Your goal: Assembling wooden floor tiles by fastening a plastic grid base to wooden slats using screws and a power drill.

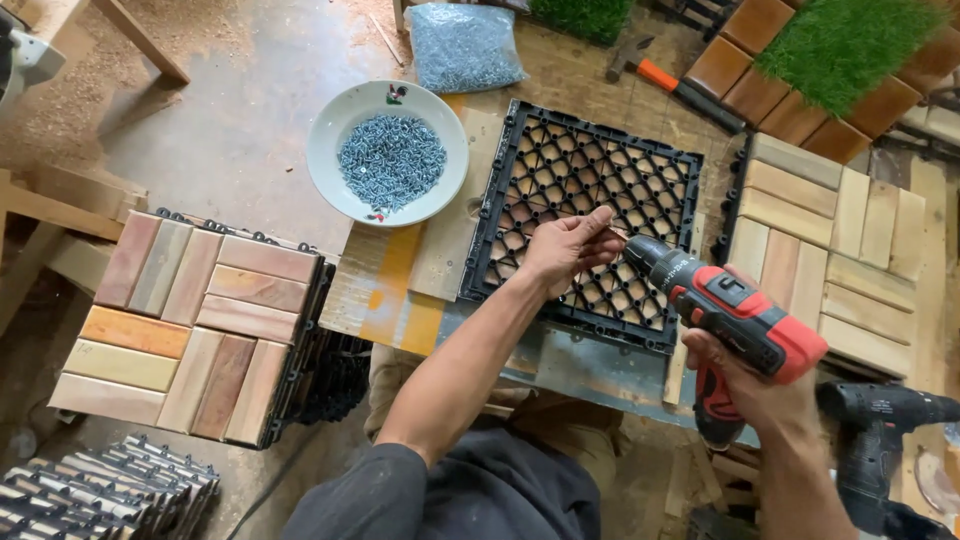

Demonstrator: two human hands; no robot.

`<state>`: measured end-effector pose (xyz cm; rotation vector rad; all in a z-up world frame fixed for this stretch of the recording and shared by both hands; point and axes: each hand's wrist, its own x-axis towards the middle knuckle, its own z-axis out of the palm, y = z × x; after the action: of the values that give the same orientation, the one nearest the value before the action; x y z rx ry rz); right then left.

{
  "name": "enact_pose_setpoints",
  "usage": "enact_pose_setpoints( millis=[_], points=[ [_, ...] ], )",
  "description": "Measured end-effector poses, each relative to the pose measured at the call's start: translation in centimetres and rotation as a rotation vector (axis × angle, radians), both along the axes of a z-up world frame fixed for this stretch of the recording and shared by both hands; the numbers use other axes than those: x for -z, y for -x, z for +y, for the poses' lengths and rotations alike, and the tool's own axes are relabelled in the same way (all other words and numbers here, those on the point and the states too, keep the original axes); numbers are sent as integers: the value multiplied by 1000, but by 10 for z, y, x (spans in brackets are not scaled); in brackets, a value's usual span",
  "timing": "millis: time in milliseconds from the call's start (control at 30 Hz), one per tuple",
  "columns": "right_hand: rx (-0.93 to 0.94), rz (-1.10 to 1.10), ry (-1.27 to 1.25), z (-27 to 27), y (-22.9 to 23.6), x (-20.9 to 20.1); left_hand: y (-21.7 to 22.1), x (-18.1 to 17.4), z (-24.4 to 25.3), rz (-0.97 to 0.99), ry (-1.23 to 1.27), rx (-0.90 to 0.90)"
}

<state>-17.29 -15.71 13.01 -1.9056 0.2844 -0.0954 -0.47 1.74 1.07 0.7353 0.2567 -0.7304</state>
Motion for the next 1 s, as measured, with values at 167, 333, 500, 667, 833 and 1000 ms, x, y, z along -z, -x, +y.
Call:
enact_pose_setpoints(
  millis=[167, 333, 500, 667, 833, 1000],
  points=[
    [-26, 79, 81, -10, -20, -23, -7, -19, 13, -251, -299, 83],
    [355, 455, 164, 30, -80, -97, -42, 42, 16, -1187, -1098, -116],
    [125, 454, 110, -1, -143, -82, -57, 50, 23, -1348, -1724, 514],
    [125, 534, 303, 9, -175, -83, -58, 59, 21, -1375, -1739, 441],
    [41, 509, 299, 11, -193, -78, -59, 65, 19, -1413, -1733, 368],
    [-93, 611, 450, 2, -218, -73, -56, 69, 18, -1423, -1745, 299]
  ],
)
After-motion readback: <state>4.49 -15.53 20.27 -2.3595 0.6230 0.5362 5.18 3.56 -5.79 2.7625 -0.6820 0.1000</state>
